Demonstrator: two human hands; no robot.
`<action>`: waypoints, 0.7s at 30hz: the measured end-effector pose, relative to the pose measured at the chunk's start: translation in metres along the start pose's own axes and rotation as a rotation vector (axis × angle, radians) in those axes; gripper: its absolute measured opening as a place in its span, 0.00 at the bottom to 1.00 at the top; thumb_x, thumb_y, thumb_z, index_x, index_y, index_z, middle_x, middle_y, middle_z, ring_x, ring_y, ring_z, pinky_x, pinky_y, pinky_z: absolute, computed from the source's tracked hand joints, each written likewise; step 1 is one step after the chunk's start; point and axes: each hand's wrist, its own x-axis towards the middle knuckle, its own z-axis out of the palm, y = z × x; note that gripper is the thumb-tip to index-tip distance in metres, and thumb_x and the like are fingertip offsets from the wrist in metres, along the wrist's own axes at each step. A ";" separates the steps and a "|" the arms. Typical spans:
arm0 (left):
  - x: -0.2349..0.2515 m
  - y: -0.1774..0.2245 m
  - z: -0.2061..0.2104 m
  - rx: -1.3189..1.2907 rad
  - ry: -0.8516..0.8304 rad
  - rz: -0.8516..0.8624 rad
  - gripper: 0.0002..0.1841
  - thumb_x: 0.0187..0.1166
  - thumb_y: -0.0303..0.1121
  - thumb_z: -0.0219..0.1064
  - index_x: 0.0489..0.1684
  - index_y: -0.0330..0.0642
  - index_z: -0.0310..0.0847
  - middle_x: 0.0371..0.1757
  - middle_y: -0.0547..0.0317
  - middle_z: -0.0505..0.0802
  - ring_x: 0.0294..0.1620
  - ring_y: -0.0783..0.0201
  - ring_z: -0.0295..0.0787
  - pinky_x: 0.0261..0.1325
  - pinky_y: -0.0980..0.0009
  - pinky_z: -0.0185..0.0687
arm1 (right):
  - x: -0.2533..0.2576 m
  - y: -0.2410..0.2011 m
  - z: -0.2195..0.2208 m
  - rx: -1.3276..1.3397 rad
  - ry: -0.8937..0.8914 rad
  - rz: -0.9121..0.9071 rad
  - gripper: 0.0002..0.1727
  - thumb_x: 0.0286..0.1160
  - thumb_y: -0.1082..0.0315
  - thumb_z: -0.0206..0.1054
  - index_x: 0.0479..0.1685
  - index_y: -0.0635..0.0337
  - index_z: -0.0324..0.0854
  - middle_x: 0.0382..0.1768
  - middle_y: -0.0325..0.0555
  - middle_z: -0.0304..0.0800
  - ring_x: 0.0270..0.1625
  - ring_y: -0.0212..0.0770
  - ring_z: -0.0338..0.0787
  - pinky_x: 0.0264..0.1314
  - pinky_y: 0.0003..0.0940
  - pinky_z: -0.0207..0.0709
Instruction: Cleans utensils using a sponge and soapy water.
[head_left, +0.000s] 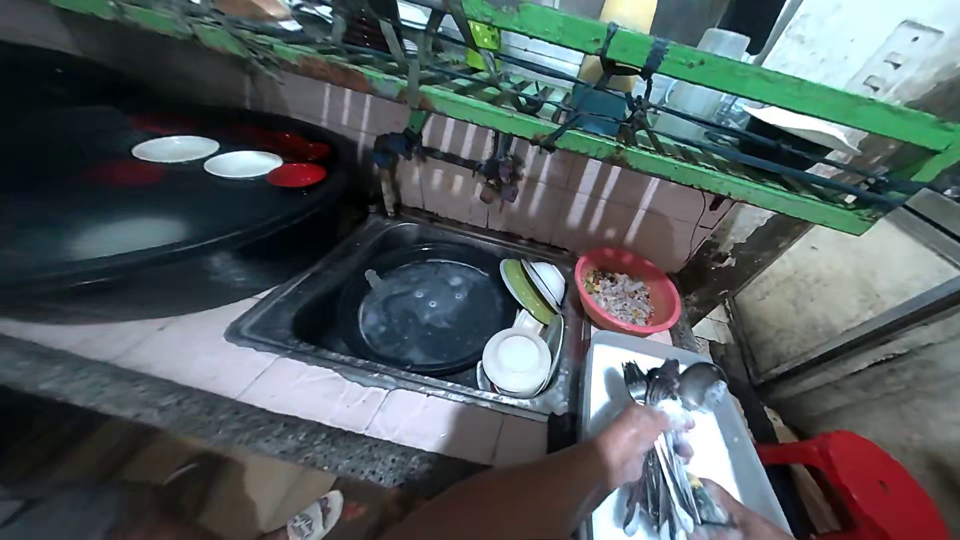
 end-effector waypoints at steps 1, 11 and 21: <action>0.002 0.000 -0.001 -0.047 0.009 0.004 0.05 0.84 0.31 0.65 0.48 0.40 0.81 0.32 0.61 0.87 0.30 0.65 0.86 0.41 0.66 0.88 | -0.003 0.007 -0.007 0.001 0.031 -0.015 0.39 0.73 0.64 0.73 0.83 0.65 0.60 0.64 0.57 0.85 0.61 0.46 0.89 0.66 0.50 0.84; -0.005 -0.005 0.008 0.267 0.036 -0.157 0.07 0.83 0.31 0.65 0.50 0.38 0.78 0.34 0.60 0.86 0.25 0.68 0.84 0.32 0.70 0.85 | 0.009 -0.024 -0.004 0.518 0.855 -0.311 0.32 0.70 0.75 0.71 0.77 0.68 0.68 0.54 0.54 0.88 0.44 0.37 0.92 0.45 0.38 0.90; -0.005 -0.003 0.006 0.427 0.174 -0.150 0.05 0.81 0.30 0.63 0.42 0.37 0.77 0.31 0.58 0.83 0.24 0.66 0.80 0.31 0.67 0.81 | 0.049 -0.027 -0.005 0.332 0.923 -0.313 0.34 0.72 0.67 0.75 0.78 0.70 0.70 0.65 0.64 0.84 0.62 0.51 0.87 0.65 0.54 0.81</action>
